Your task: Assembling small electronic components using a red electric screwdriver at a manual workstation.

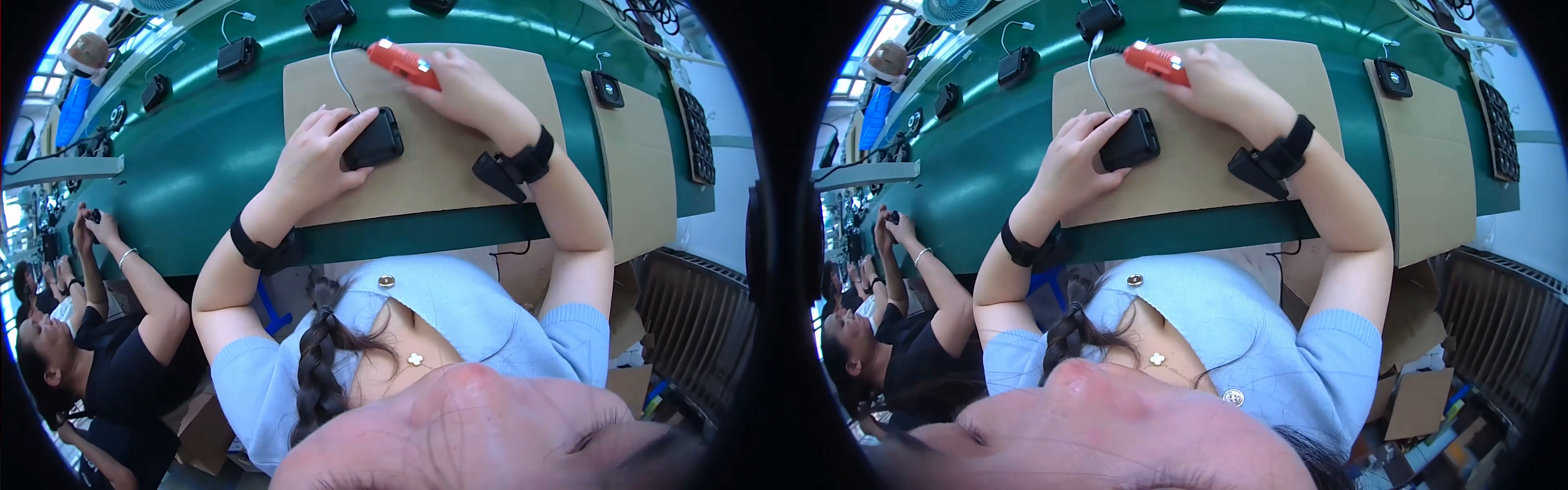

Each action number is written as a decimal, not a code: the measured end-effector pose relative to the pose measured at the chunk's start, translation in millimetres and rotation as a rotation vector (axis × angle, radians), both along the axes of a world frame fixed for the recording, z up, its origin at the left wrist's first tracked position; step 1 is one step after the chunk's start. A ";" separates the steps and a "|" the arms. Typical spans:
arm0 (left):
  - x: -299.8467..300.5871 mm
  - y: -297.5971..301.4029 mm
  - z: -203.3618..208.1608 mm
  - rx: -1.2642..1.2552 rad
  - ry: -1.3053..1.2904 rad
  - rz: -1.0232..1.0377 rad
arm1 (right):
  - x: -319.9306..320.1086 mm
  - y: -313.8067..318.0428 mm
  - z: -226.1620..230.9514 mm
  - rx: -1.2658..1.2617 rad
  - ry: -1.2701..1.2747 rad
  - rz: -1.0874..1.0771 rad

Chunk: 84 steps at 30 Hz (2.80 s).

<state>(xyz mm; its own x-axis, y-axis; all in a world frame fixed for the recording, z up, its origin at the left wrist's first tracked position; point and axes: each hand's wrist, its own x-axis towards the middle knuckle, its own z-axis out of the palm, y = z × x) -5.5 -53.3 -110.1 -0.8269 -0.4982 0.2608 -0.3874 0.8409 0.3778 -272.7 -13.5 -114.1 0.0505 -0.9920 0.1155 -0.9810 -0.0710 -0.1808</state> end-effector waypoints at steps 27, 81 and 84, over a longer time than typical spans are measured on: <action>-19.8 3.9 -33.1 0.037 0.173 -0.050 | 53.6 8.3 52.1 -0.745 -1.525 0.103; -21.1 10.7 -29.3 0.086 0.191 -0.048 | 72.9 -33.8 35.1 -0.783 -1.644 0.717; -23.1 12.6 -32.0 0.080 0.212 -0.041 | 70.5 -33.0 33.2 -0.757 -1.475 0.682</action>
<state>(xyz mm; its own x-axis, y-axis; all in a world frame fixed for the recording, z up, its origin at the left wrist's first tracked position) -28.6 -40.8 -142.1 -0.7778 -0.4910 0.3924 -0.2580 0.8187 0.5129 -202.3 -46.4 -80.9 -0.1679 -0.5573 0.8132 0.1796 -0.8284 -0.5306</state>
